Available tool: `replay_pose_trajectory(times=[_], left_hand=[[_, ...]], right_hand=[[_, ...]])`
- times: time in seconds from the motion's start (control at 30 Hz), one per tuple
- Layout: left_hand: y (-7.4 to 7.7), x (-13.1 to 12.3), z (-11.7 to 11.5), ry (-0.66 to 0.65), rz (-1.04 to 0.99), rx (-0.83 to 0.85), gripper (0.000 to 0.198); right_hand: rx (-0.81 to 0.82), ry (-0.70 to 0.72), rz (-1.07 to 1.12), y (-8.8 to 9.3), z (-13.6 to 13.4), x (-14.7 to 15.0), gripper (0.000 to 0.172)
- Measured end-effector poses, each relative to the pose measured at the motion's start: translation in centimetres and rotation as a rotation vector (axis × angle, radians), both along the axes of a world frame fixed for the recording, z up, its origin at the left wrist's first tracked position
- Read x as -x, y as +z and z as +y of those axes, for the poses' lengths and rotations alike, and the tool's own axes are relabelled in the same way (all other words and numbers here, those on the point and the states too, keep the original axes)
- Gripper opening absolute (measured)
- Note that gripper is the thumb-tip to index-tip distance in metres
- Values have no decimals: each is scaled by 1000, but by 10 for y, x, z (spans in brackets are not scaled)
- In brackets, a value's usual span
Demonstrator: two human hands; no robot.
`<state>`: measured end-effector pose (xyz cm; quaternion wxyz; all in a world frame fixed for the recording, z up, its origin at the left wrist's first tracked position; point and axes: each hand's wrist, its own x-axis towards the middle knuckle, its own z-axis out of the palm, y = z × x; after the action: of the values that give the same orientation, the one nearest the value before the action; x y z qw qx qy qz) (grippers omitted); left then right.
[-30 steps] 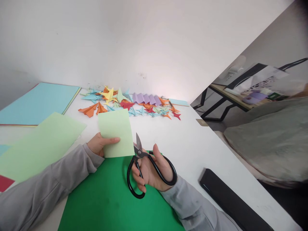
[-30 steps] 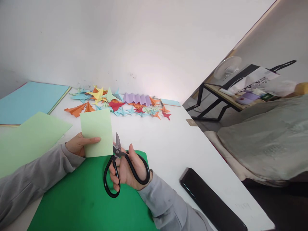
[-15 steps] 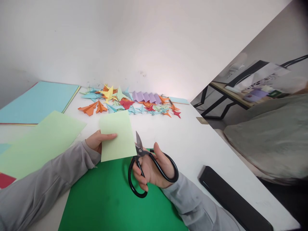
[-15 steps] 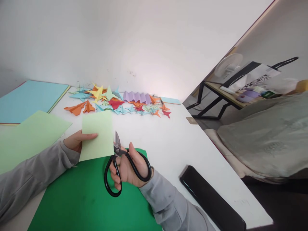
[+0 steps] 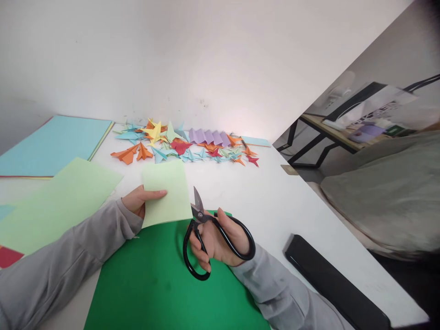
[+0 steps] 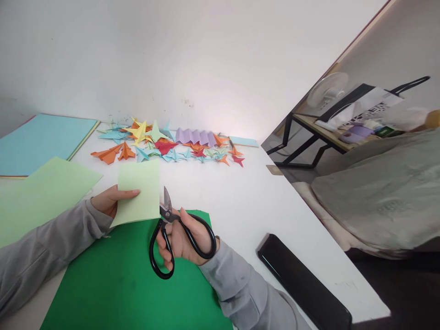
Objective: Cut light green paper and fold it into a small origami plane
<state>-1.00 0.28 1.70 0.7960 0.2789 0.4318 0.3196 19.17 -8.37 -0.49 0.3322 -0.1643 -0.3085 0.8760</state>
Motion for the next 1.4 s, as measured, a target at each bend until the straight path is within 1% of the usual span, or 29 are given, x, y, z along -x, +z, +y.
replay_pose_trajectory(times=[0.1,0.23,0.27,0.37,0.43,0.47,0.57,0.7,0.87,0.97,1.0,1.17,1.33,1.4], left_hand=[[0,-1,-1,-16,-20,-18,52],[-2,1,-1,-134,-8,-55,52],[-3,1,-1,-144,-10,-69,52],[-5,2,-2,-81,-36,-103,51],[-5,2,-2,-48,-48,-109,49],[-5,3,-1,-55,-51,-105,48],[-8,6,0,-107,-52,-99,43],[-11,9,1,-163,-10,-110,38],[-9,11,2,-169,-61,-109,36],[-8,12,4,-249,-43,-97,36],[-8,12,4,-254,-38,-98,38],[-9,7,-1,-102,-78,-153,44],[-11,5,-3,-121,-47,-160,45],[-11,5,-3,-106,-41,-168,44]], right_hand=[[-67,19,-14,3,1,0,62],[-77,-14,-21,7,1,1,58],[-69,-25,-19,7,1,1,55],[-37,-38,-23,8,1,-2,52],[-28,-21,-35,9,1,-4,54],[-29,-4,-40,9,0,-6,56],[-39,37,-55,11,0,-9,59],[-59,47,-84,11,1,-11,63],[-113,85,-82,11,3,-17,69],[-117,98,-125,12,4,-21,72],[-107,97,-146,13,4,-22,72],[-28,90,-175,15,3,-17,75],[-9,36,-108,14,3,-11,76],[-7,13,-107,15,3,-11,78]])
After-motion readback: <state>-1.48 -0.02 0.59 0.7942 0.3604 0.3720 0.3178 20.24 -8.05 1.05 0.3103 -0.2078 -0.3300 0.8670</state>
